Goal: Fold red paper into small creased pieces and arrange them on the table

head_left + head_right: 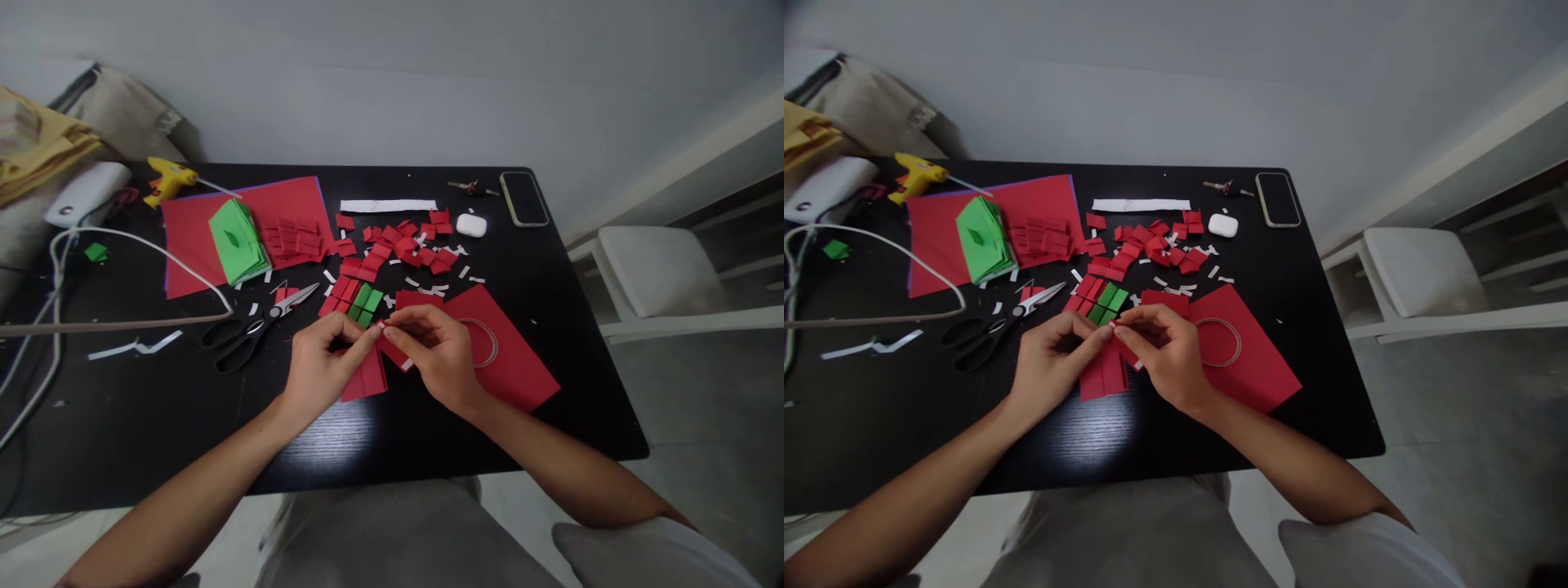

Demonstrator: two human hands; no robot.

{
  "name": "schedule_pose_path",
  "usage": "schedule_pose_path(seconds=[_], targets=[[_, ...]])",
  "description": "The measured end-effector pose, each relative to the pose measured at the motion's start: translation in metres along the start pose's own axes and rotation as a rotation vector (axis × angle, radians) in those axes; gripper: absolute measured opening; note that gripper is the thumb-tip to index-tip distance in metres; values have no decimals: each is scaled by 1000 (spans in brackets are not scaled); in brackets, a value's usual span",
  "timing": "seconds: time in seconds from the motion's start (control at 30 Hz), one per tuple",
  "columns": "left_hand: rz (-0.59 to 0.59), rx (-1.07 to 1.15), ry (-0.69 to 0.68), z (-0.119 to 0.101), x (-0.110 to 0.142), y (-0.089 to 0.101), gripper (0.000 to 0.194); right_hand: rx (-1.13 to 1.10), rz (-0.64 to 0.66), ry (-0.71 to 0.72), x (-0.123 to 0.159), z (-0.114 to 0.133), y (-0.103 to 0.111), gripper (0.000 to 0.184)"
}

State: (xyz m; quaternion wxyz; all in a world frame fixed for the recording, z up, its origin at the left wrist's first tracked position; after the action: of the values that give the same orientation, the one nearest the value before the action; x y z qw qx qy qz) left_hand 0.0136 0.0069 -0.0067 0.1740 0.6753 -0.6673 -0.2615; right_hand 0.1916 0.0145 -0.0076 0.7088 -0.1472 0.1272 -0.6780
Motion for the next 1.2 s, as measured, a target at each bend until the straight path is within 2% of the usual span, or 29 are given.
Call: schedule_pose_path(seconds=[0.17,0.23,0.37,0.47,0.6,0.83,1.1,1.2], targets=[[22,13,35,2,-4,1,51,9,-26,9,-1,3,1,15],[35,8,27,2,-6,2,46,17,-39,8,-2,4,2,16],[31,106,-1,-1,-7,4,17,13,-53,-21,-4,1,2,22],[68,174,-3,-2,-7,2,19,12,-26,-44,-4,-4,1,25],[85,161,-19,0,-6,-2,18,16,21,-59,-3,-7,0,25],[78,118,-72,0,-6,1,13,80,51,-101,-10,0,4,14],[188,295,122,2,-7,-2,22,124,11,-21,-9,-1,5,11],[179,318,137,2,-8,-3,24,110,12,-16,-8,-3,5,13]])
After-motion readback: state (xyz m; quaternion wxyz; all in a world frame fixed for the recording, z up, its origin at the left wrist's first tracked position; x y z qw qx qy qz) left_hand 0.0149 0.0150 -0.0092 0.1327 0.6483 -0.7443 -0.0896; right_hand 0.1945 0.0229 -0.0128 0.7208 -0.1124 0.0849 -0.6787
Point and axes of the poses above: each hand's wrist, its own x-axis away from the middle knuckle, its own y-axis out of the back of the hand, z = x × y, the point moved 2 cm from there along -x, towards the middle knuckle, and after that the axes turned 14 degrees about -x, right-handed, at the moved point
